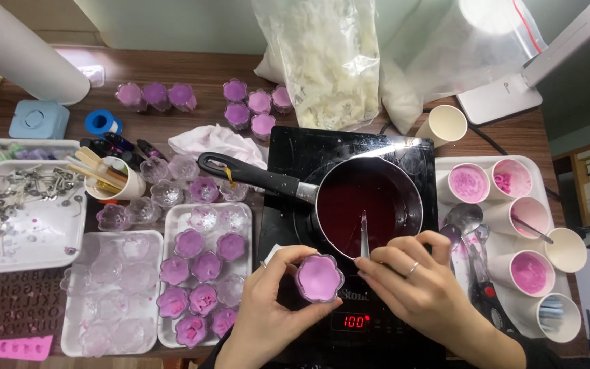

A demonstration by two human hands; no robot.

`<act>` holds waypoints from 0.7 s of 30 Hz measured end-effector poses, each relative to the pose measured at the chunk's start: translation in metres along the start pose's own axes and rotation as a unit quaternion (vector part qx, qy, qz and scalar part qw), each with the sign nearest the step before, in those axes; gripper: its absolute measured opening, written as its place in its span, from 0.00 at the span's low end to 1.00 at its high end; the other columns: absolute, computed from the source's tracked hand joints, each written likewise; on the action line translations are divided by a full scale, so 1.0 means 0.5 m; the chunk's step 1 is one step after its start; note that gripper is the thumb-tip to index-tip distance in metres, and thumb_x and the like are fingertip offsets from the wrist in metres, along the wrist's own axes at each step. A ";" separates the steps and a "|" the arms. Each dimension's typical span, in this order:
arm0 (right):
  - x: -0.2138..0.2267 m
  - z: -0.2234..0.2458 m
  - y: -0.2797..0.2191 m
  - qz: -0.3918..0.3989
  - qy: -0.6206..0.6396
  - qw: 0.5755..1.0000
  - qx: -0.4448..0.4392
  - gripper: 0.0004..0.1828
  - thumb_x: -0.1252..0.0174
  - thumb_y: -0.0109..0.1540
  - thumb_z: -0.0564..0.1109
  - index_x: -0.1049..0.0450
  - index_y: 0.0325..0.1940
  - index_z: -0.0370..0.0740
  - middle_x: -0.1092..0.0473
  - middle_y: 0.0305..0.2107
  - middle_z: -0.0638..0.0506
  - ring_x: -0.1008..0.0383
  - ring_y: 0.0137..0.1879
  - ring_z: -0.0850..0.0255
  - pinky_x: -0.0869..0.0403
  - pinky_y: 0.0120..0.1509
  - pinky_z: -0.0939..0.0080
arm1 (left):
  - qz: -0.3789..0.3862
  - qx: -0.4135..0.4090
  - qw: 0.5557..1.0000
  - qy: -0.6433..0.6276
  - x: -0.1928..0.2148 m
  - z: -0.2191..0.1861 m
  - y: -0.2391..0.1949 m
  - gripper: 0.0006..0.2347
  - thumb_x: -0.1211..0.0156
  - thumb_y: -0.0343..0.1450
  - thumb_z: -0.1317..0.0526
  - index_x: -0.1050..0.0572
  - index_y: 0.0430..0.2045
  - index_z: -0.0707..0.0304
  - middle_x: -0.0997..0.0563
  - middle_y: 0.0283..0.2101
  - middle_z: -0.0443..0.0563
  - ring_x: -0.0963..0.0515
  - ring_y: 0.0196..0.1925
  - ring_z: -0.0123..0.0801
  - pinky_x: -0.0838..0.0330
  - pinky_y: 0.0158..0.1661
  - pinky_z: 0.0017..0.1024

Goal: The person stirs dark red melted wax in a pot on a hot plate, then uses scissors to cut pieces of hardened purple wax into the pot while stirring. They also handle a flower-shaped silicone mold and dip a wick stick into the melted wax.

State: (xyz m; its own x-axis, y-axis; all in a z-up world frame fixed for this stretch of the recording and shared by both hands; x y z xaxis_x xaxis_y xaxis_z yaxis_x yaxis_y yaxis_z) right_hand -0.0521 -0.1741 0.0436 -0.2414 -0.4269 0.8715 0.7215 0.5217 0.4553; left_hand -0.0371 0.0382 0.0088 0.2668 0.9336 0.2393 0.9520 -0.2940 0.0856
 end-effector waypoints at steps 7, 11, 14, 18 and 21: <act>0.013 -0.081 -0.003 -0.083 0.007 0.984 -0.155 0.08 0.37 0.61 0.36 0.22 0.45 0.38 0.24 0.36 0.53 0.26 0.45 0.59 0.41 0.58 0.58 | -0.011 -0.027 1.000 0.008 -0.013 0.007 -0.007 0.25 0.19 0.57 0.60 0.23 0.47 0.63 0.16 0.44 0.48 0.18 0.38 0.29 0.22 0.41 0.26; -0.005 -0.084 -0.005 -0.075 0.079 0.979 -0.171 0.08 0.39 0.63 0.35 0.22 0.46 0.39 0.24 0.36 0.52 0.24 0.45 0.61 0.39 0.59 0.60 | 0.005 -0.045 0.999 -0.002 -0.015 0.010 -0.004 0.26 0.20 0.58 0.61 0.24 0.50 0.63 0.16 0.46 0.49 0.17 0.41 0.29 0.23 0.43 0.26; -0.008 -0.079 -0.014 -0.052 0.127 0.978 -0.157 0.08 0.40 0.61 0.35 0.22 0.44 0.39 0.24 0.36 0.52 0.24 0.44 0.61 0.38 0.59 0.59 | 0.010 -0.034 0.999 0.007 -0.009 0.015 -0.003 0.26 0.19 0.58 0.61 0.23 0.50 0.63 0.16 0.45 0.49 0.16 0.42 0.29 0.23 0.43 0.26; -0.005 -0.091 -0.049 -0.034 0.202 0.965 -0.166 0.08 0.42 0.61 0.35 0.22 0.43 0.40 0.23 0.37 0.51 0.25 0.44 0.60 0.33 0.57 0.62 | -0.005 -0.007 1.000 0.016 0.006 0.023 -0.002 0.26 0.20 0.57 0.61 0.23 0.49 0.63 0.15 0.45 0.49 0.15 0.44 0.30 0.23 0.45 0.28; 0.020 -0.096 -0.044 -0.040 0.183 0.968 -0.168 0.05 0.42 0.62 0.36 0.22 0.41 0.39 0.24 0.34 0.52 0.24 0.42 0.61 0.33 0.56 0.62 | -0.005 0.016 1.000 0.021 0.014 0.037 -0.005 0.26 0.20 0.56 0.60 0.23 0.49 0.62 0.14 0.43 0.47 0.14 0.44 0.29 0.21 0.46 0.28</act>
Point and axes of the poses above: each hand's wrist, its own y-axis towards the middle knuckle, its own x-axis out of the back of the hand, z = x × y, the point moved 3 cm from there along y, towards the middle knuckle
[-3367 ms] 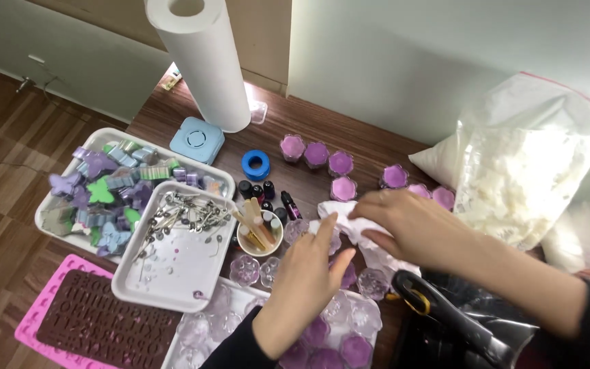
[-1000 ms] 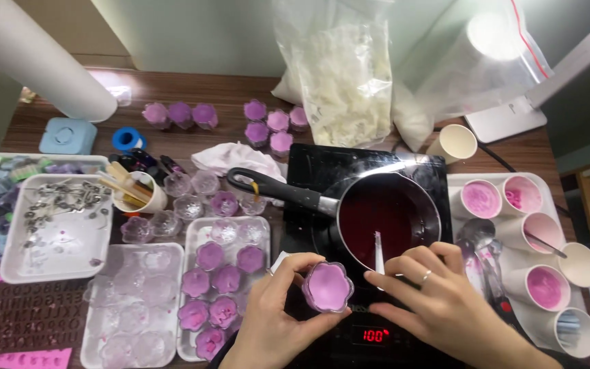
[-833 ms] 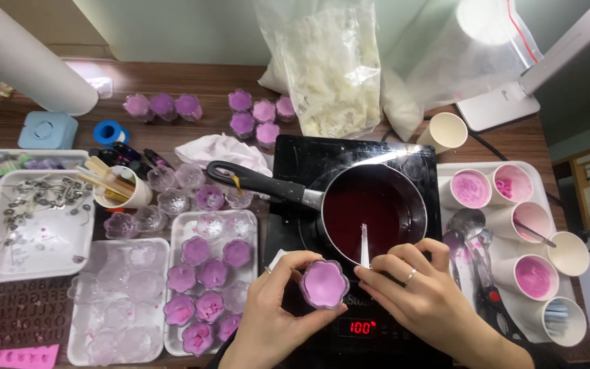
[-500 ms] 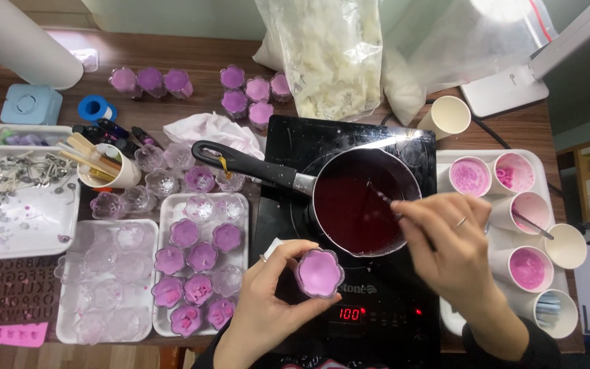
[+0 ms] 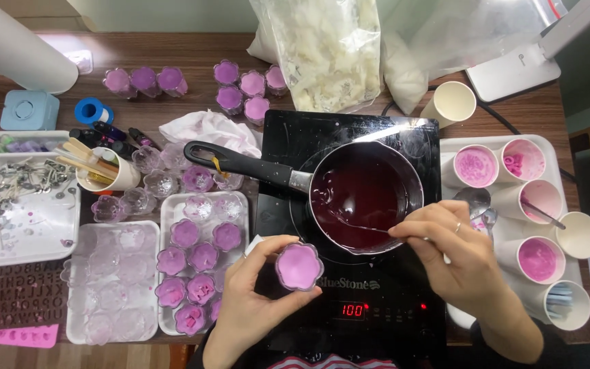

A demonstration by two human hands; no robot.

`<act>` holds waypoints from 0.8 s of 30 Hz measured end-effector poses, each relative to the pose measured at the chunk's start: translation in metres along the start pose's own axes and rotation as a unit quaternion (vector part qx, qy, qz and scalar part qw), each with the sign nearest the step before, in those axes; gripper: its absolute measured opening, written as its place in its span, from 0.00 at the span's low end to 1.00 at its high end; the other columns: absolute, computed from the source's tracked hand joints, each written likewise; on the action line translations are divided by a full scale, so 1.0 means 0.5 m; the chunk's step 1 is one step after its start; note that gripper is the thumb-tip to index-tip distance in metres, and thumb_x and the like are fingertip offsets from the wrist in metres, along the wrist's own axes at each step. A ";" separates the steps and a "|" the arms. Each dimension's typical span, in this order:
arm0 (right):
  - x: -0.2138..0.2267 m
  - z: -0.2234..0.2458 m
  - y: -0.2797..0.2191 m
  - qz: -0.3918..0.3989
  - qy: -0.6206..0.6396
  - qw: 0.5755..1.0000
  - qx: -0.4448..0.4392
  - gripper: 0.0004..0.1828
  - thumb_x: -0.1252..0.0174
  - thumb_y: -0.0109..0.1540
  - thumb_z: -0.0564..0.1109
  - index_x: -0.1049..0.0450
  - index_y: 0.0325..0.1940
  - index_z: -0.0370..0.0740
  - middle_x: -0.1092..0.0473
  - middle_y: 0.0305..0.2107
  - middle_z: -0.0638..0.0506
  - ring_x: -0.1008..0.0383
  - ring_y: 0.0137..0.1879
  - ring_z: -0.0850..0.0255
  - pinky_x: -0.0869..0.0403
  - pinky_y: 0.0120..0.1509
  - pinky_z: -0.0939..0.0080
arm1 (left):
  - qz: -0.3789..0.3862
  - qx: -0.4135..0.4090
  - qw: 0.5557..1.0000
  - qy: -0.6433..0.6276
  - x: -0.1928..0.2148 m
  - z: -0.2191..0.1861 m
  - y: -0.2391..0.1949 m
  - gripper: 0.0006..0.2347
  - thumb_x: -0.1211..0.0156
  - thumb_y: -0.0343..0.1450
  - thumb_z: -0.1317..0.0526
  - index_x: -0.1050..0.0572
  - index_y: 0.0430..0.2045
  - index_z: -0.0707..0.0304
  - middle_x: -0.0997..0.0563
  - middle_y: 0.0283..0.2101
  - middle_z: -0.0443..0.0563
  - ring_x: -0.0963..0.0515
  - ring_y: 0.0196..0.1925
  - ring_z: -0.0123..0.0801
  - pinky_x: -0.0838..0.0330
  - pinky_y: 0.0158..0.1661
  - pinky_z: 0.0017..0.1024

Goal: The person stirs dark red melted wax in a pot on a hot plate, then uses scissors to cut pieces of hardened purple wax into the pot while stirring. They also handle a flower-shaped silicone mold and dip a wick stick into the melted wax.

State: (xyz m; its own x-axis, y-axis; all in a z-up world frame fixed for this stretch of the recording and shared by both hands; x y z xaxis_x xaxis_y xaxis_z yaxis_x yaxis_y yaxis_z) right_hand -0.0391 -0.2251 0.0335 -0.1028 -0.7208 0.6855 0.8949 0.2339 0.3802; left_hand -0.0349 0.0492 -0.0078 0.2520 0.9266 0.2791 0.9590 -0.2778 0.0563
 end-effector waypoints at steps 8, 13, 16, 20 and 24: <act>0.019 0.017 0.047 -0.022 -0.006 0.999 0.025 0.04 0.42 0.63 0.36 0.22 0.39 0.38 0.23 0.30 0.53 0.22 0.39 0.62 0.35 0.56 0.62 | -0.005 0.033 0.999 -0.006 -0.001 0.019 -0.006 0.26 0.20 0.56 0.61 0.23 0.49 0.62 0.15 0.43 0.48 0.15 0.45 0.30 0.22 0.48 0.29; 0.011 0.033 0.081 -0.033 -0.032 0.998 0.048 0.03 0.40 0.62 0.34 0.22 0.39 0.37 0.23 0.31 0.51 0.23 0.39 0.60 0.35 0.54 0.62 | -0.004 0.034 0.999 -0.029 -0.004 0.025 -0.004 0.26 0.21 0.57 0.62 0.23 0.49 0.63 0.15 0.44 0.48 0.14 0.46 0.31 0.22 0.49 0.29; 0.004 0.031 0.096 -0.044 -0.029 0.998 0.028 0.04 0.40 0.64 0.33 0.22 0.41 0.36 0.23 0.32 0.52 0.22 0.40 0.61 0.33 0.52 0.64 | 0.000 0.030 0.999 -0.025 -0.006 0.023 0.000 0.26 0.21 0.57 0.61 0.23 0.49 0.62 0.14 0.42 0.47 0.14 0.45 0.29 0.21 0.48 0.28; 0.005 0.048 0.107 -0.033 -0.047 0.997 0.045 0.04 0.40 0.63 0.33 0.22 0.40 0.36 0.24 0.30 0.51 0.23 0.38 0.62 0.36 0.53 0.62 | 0.014 0.004 0.999 -0.037 -0.007 0.016 0.005 0.26 0.21 0.58 0.62 0.23 0.50 0.63 0.15 0.44 0.49 0.15 0.46 0.30 0.23 0.49 0.28; 0.008 0.053 0.099 0.012 -0.011 0.996 0.085 0.04 0.40 0.60 0.34 0.22 0.37 0.38 0.24 0.29 0.53 0.23 0.38 0.63 0.37 0.53 0.63 | 0.014 0.010 0.999 -0.049 -0.006 0.015 0.009 0.26 0.21 0.58 0.62 0.23 0.50 0.63 0.15 0.43 0.49 0.15 0.45 0.30 0.23 0.49 0.28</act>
Point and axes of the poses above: each hand's wrist, its own y-axis towards the middle knuckle, its own x-axis out of the back of the hand, z = x × y, the point moved 3 cm from there along y, towards the middle knuckle
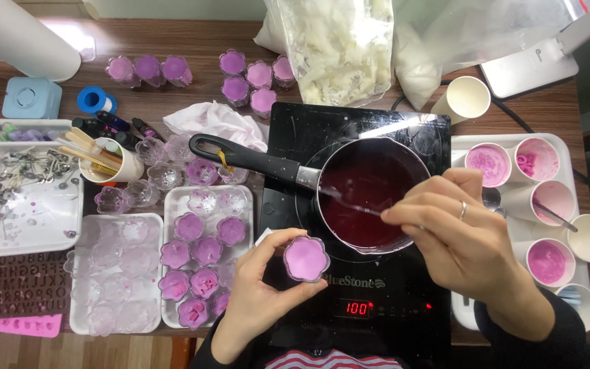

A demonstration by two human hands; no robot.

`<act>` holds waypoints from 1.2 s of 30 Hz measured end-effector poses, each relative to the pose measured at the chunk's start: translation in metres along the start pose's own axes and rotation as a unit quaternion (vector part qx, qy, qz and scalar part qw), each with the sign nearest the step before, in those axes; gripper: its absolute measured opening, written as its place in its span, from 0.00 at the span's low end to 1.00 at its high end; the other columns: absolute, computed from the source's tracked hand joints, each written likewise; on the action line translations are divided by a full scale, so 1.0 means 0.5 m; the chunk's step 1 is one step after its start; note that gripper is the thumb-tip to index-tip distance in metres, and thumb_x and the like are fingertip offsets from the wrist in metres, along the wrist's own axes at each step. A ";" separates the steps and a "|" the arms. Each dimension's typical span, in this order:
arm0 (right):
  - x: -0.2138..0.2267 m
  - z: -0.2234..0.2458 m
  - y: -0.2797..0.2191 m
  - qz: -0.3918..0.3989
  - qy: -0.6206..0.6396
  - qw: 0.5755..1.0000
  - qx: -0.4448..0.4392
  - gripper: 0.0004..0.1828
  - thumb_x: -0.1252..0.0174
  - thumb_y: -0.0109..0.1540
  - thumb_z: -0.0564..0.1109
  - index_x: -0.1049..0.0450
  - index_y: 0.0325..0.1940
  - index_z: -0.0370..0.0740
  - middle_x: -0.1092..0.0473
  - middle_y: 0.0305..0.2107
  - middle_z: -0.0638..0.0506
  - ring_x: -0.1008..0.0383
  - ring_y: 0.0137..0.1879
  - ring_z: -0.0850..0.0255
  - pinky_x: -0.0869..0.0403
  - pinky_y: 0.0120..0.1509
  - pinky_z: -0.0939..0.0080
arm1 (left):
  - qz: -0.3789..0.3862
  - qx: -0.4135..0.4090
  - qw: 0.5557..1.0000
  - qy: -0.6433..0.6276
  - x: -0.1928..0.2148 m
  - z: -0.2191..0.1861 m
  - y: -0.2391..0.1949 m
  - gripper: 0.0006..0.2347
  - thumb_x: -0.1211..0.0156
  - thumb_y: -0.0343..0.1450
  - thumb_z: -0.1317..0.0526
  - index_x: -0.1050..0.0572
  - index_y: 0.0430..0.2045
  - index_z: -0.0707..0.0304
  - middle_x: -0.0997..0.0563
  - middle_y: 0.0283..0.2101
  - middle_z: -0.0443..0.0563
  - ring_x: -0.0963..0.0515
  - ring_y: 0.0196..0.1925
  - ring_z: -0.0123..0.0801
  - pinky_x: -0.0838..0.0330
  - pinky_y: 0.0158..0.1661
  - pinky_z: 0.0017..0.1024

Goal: The person stirs dark red melted wax in a pot on a hot plate, then uses scissors to cut pieces of hardened purple wax into the pot while stirring. They also handle a flower-shaped silicone mold and dip a wick stick into the melted wax.

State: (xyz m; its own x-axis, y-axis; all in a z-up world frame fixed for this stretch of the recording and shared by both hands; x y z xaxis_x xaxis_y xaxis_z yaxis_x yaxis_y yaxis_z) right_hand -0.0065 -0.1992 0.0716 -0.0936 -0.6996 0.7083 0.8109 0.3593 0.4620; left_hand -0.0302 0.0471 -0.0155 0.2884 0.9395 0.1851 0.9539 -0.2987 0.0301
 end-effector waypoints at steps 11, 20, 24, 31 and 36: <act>-0.003 -0.019 0.002 -0.043 -0.028 0.998 -0.037 0.03 0.39 0.63 0.34 0.22 0.40 0.36 0.24 0.30 0.53 0.24 0.40 0.61 0.36 0.54 0.65 | 0.000 -0.021 1.000 0.021 -0.009 -0.017 0.018 0.26 0.21 0.58 0.62 0.24 0.51 0.63 0.15 0.44 0.48 0.15 0.45 0.30 0.23 0.48 0.28; 0.003 0.001 -0.005 -0.025 -0.009 1.000 0.007 0.03 0.38 0.60 0.36 0.21 0.37 0.38 0.24 0.28 0.53 0.25 0.38 0.62 0.39 0.53 0.62 | -0.007 -0.026 0.999 0.020 -0.006 -0.022 0.018 0.26 0.21 0.58 0.62 0.23 0.51 0.64 0.15 0.45 0.48 0.16 0.45 0.30 0.23 0.47 0.27; 0.009 0.001 -0.020 0.020 0.013 1.000 0.009 0.03 0.37 0.57 0.40 0.20 0.34 0.41 0.25 0.25 0.55 0.25 0.36 0.63 0.40 0.54 0.59 | -0.007 -0.023 0.999 0.022 -0.005 -0.021 0.015 0.26 0.21 0.58 0.62 0.23 0.51 0.64 0.15 0.44 0.48 0.16 0.44 0.30 0.23 0.47 0.27; 0.017 -0.071 -0.076 -0.055 -0.037 0.997 -0.032 0.05 0.41 0.65 0.41 0.20 0.38 0.41 0.24 0.27 0.55 0.26 0.38 0.63 0.39 0.59 0.60 | 0.005 -0.026 1.000 0.013 -0.007 -0.028 0.012 0.26 0.21 0.58 0.62 0.23 0.51 0.64 0.15 0.45 0.48 0.16 0.44 0.30 0.24 0.48 0.27; 0.014 -0.166 -0.116 -0.138 0.138 0.935 -0.297 0.09 0.49 0.73 0.40 0.24 0.50 0.35 0.25 0.33 0.53 0.29 0.36 0.71 0.36 0.39 0.71 | 0.010 -0.030 0.999 0.017 -0.015 -0.033 0.006 0.27 0.21 0.58 0.63 0.23 0.52 0.65 0.16 0.44 0.49 0.16 0.45 0.31 0.23 0.48 0.28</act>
Point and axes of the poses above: each hand's wrist, its own y-axis towards the middle knuckle, its own x-axis out of the back of the hand, z = x × y, the point moved 3 cm from there along y, towards the middle knuckle
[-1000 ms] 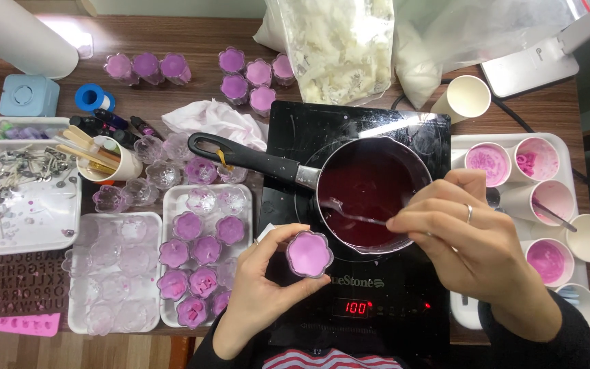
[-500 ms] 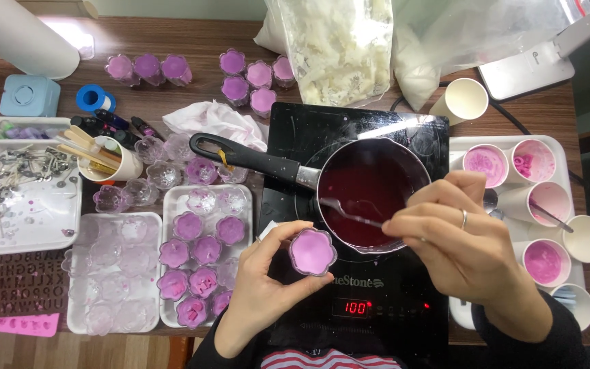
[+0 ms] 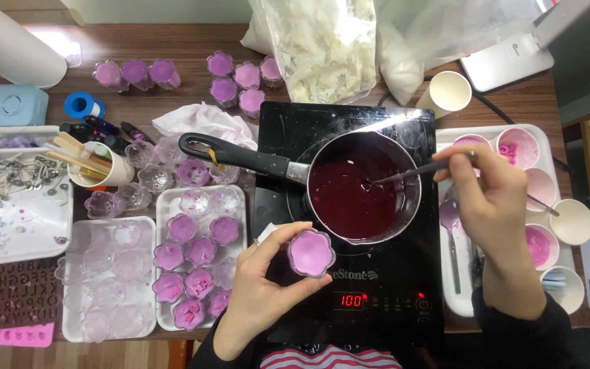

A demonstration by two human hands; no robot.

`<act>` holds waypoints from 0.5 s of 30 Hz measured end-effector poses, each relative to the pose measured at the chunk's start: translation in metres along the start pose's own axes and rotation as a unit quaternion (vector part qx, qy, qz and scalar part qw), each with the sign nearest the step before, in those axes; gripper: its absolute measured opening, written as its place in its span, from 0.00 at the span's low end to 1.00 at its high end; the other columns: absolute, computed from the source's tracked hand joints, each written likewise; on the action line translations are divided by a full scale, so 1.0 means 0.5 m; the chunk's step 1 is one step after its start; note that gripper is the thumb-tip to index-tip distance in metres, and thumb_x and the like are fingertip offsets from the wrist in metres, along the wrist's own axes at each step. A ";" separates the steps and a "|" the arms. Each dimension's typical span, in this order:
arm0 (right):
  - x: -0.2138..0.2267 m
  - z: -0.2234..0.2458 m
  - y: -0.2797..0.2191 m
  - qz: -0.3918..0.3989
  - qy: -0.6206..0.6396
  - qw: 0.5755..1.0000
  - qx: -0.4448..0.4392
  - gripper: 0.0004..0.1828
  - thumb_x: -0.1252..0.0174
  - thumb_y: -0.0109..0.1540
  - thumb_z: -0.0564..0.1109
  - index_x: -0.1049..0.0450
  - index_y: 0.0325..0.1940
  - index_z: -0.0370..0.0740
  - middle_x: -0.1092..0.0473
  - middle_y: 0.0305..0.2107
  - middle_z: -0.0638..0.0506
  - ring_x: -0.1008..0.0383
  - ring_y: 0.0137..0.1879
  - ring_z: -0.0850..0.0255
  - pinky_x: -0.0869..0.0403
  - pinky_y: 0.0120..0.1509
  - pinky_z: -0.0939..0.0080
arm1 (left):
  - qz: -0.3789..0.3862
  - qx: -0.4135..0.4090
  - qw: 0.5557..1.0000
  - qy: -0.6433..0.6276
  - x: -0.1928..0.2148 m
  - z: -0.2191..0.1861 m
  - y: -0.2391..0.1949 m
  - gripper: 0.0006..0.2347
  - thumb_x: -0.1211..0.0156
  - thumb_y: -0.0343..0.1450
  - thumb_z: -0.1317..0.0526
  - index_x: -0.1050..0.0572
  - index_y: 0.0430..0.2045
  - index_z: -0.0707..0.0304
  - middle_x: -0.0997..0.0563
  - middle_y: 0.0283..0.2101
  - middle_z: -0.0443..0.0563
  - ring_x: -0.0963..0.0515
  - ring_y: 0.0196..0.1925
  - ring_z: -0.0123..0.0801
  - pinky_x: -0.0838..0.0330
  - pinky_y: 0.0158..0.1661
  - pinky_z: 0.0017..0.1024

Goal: The person stirs dark red melted wax in a pot on a hot plate, then uses scissors to cut pieces of hardened purple wax into the pot while stirring. They also handle a flower-shaped silicone mold and dip a wick stick into the melted wax.

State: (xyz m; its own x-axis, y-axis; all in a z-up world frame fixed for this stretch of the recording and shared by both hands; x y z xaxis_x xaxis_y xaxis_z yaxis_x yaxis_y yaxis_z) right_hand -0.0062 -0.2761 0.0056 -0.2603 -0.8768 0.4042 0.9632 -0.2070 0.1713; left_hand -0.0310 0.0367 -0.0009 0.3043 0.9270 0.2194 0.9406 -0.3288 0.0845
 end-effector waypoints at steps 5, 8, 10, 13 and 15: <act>-0.002 -0.056 0.037 0.005 0.044 0.998 -0.039 0.10 0.49 0.74 0.40 0.23 0.51 0.33 0.27 0.32 0.53 0.28 0.39 0.72 0.33 0.44 0.74 | 0.007 -0.004 1.000 -0.010 -0.009 -0.003 -0.008 0.27 0.21 0.58 0.63 0.23 0.53 0.65 0.16 0.45 0.50 0.15 0.46 0.31 0.22 0.49 0.28; -0.013 -0.070 0.049 0.025 0.073 0.995 -0.069 0.11 0.47 0.72 0.39 0.23 0.54 0.32 0.27 0.32 0.53 0.29 0.39 0.72 0.33 0.45 0.73 | 0.014 -0.008 1.000 -0.017 -0.019 -0.007 -0.015 0.28 0.21 0.59 0.63 0.23 0.54 0.65 0.16 0.46 0.51 0.15 0.47 0.31 0.22 0.50 0.28; -0.016 -0.077 0.051 0.037 0.097 0.991 -0.083 0.11 0.45 0.71 0.39 0.24 0.56 0.33 0.27 0.32 0.54 0.29 0.39 0.72 0.33 0.45 0.73 | 0.019 -0.013 1.000 -0.015 -0.027 -0.013 -0.015 0.28 0.20 0.58 0.63 0.23 0.53 0.65 0.15 0.46 0.52 0.15 0.47 0.32 0.22 0.50 0.28; -0.012 -0.070 0.037 0.043 0.106 0.990 -0.080 0.12 0.45 0.70 0.38 0.26 0.57 0.32 0.26 0.36 0.54 0.27 0.43 0.72 0.30 0.50 0.72 | 0.017 -0.064 0.998 0.005 -0.041 -0.031 -0.015 0.28 0.21 0.58 0.64 0.23 0.53 0.66 0.17 0.50 0.55 0.16 0.50 0.36 0.23 0.51 0.30; -0.002 -0.040 0.021 0.003 0.038 0.998 -0.058 0.16 0.43 0.67 0.37 0.28 0.60 0.34 0.26 0.40 0.55 0.28 0.46 0.72 0.31 0.50 0.71 | 0.037 -0.069 0.997 -0.005 -0.056 -0.044 -0.014 0.28 0.20 0.58 0.63 0.23 0.53 0.66 0.18 0.50 0.55 0.15 0.50 0.37 0.22 0.51 0.30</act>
State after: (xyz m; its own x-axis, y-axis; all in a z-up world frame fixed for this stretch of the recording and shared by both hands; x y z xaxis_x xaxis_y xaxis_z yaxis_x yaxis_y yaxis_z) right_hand 0.0057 -0.2859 -0.0111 -0.2527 -0.9080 0.3343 0.9672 -0.2462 0.0624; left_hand -0.0492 0.0091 0.0138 0.3750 0.9005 0.2202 0.8859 -0.4181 0.2012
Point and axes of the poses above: each hand's wrist, its own y-axis towards the middle knuckle, its own x-axis out of the back of the hand, z = x × y, the point moved 3 cm from there along y, towards the middle knuckle
